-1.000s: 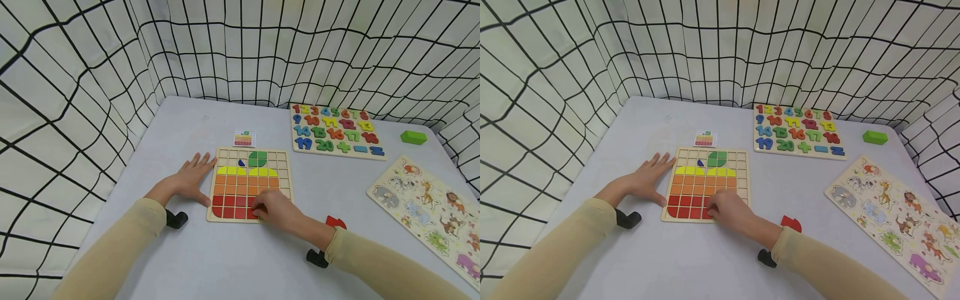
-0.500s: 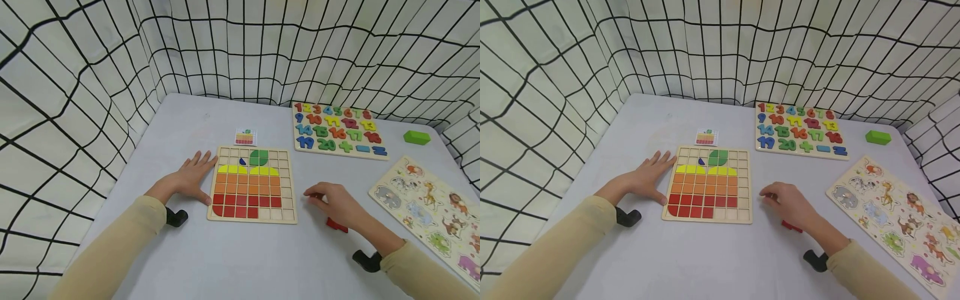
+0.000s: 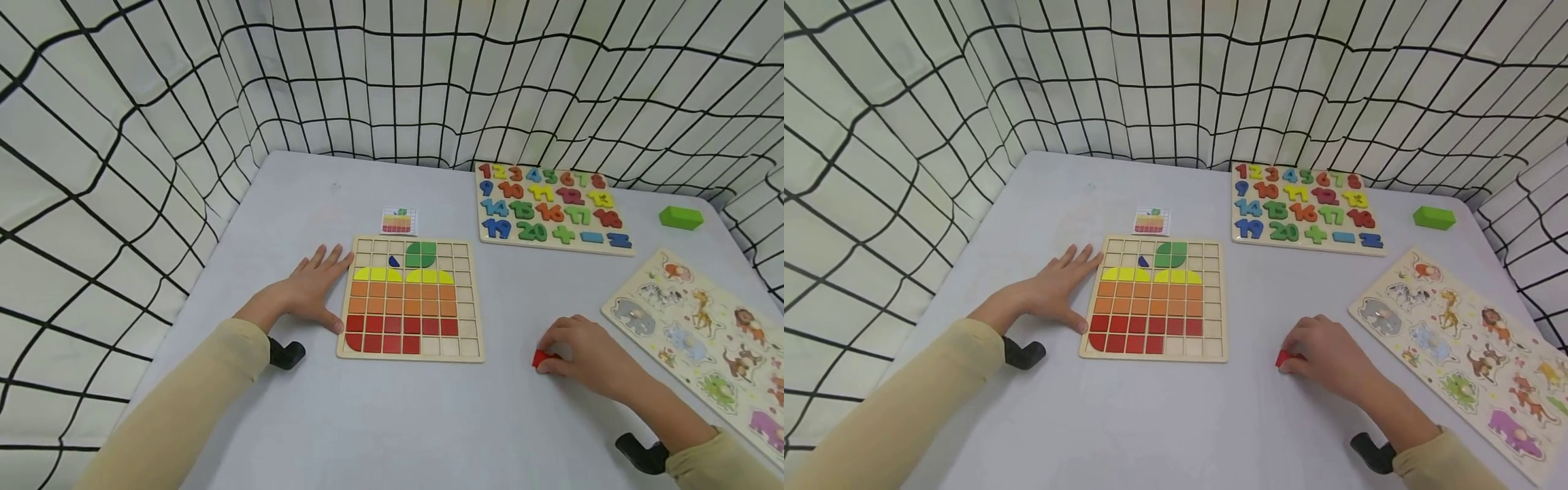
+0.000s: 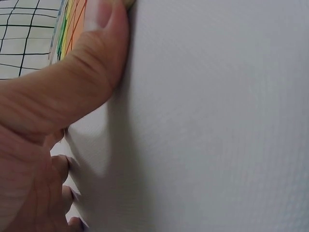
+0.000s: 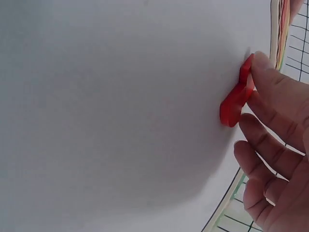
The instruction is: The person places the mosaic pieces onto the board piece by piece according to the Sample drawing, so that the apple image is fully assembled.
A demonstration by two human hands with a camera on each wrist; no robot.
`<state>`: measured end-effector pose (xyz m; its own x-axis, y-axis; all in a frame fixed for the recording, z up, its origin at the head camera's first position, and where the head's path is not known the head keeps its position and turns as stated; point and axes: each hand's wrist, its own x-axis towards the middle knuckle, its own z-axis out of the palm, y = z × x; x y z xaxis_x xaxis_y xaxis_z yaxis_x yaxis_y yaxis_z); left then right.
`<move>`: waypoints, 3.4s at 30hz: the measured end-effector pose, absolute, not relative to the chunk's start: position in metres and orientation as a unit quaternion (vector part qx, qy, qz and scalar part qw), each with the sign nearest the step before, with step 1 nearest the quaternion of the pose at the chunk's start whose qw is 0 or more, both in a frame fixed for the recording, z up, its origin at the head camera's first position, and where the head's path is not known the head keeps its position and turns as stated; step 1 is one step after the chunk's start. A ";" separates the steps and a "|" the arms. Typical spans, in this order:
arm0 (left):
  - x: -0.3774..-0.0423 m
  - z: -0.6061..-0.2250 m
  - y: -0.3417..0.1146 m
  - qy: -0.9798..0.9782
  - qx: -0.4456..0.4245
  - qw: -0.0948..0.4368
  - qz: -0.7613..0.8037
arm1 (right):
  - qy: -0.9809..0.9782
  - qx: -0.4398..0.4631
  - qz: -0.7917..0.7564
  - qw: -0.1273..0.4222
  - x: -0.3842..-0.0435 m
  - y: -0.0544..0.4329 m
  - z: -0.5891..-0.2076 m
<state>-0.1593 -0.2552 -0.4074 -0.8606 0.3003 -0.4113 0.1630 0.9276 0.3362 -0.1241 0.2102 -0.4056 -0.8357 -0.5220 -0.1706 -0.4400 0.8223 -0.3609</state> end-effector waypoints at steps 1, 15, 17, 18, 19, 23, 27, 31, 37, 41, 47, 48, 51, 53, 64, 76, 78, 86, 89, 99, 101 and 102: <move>-0.159 -0.408 -0.256 0.954 0.120 0.234 0.147 | 0.945 -0.261 -0.153 0.124 -0.123 0.209 -0.406; -0.158 -0.407 -0.257 0.952 0.116 0.241 0.151 | 0.916 -0.268 -0.267 0.133 -0.121 0.179 -0.404; -0.158 -0.405 -0.256 0.952 0.114 0.243 0.145 | 0.910 -0.273 -0.280 0.136 -0.124 0.165 -0.403; -0.158 -0.404 -0.255 0.952 0.112 0.244 0.145 | 0.907 -0.274 -0.287 0.141 -0.125 0.157 -0.402; -0.158 -0.403 -0.255 0.952 0.111 0.246 0.145 | 0.902 -0.281 -0.294 0.144 -0.126 0.149 -0.402; -0.158 -0.403 -0.254 0.951 0.112 0.248 0.148 | 0.886 -0.302 -0.312 0.164 -0.131 0.114 -0.402; -0.158 -0.402 -0.253 0.950 0.113 0.248 0.153 | 0.869 -0.325 -0.323 0.183 -0.134 0.087 -0.403; -0.158 -0.403 -0.254 0.950 0.115 0.247 0.154 | 0.864 -0.337 -0.321 0.189 -0.135 0.071 -0.406; -0.158 -0.404 -0.255 0.951 0.115 0.244 0.152 | 0.883 -0.344 -0.282 0.151 -0.131 0.061 -0.407; -0.158 -0.405 -0.255 0.951 0.114 0.242 0.154 | 0.893 -0.347 -0.260 0.120 -0.129 0.058 -0.410; -0.157 -0.403 -0.255 0.951 0.111 0.241 0.156 | 0.901 -0.343 -0.243 0.105 -0.126 0.056 -0.412; -0.157 -0.403 -0.255 0.951 0.111 0.241 0.157 | 0.903 -0.343 -0.240 0.102 -0.126 0.055 -0.412; -0.157 -0.403 -0.255 0.951 0.111 0.242 0.158 | 0.905 -0.344 -0.230 0.094 -0.125 0.055 -0.412; -0.157 -0.403 -0.255 0.951 0.111 0.242 0.157 | 0.906 -0.348 -0.227 0.086 -0.124 0.055 -0.412; -0.158 -0.404 -0.255 0.952 0.109 0.241 0.155 | 0.854 -0.506 -0.124 -0.010 -0.126 0.068 -0.413; -0.158 -0.405 -0.254 0.952 0.106 0.245 0.151 | 0.852 -0.518 -0.078 -0.008 -0.124 0.073 -0.415; -0.158 -0.405 -0.254 0.952 0.107 0.245 0.152 | 0.854 -0.512 -0.095 -0.011 -0.123 0.074 -0.414; -0.158 -0.408 -0.257 0.952 0.117 0.239 0.154 | 0.892 -0.427 -0.149 -0.014 -0.119 0.111 -0.399; -0.158 -0.409 -0.258 0.951 0.121 0.237 0.158 | 0.910 -0.380 -0.165 -0.019 -0.116 0.141 -0.399; -0.160 -0.405 -0.257 0.952 0.118 0.239 0.151 | 0.963 -0.216 -0.153 0.053 -0.107 0.223 -0.408; -0.160 -0.405 -0.256 0.952 0.117 0.239 0.151 | 0.965 -0.200 -0.150 0.076 -0.105 0.228 -0.410; -0.160 -0.405 -0.256 0.952 0.116 0.239 0.150 | 0.966 -0.195 -0.149 0.085 -0.104 0.229 -0.411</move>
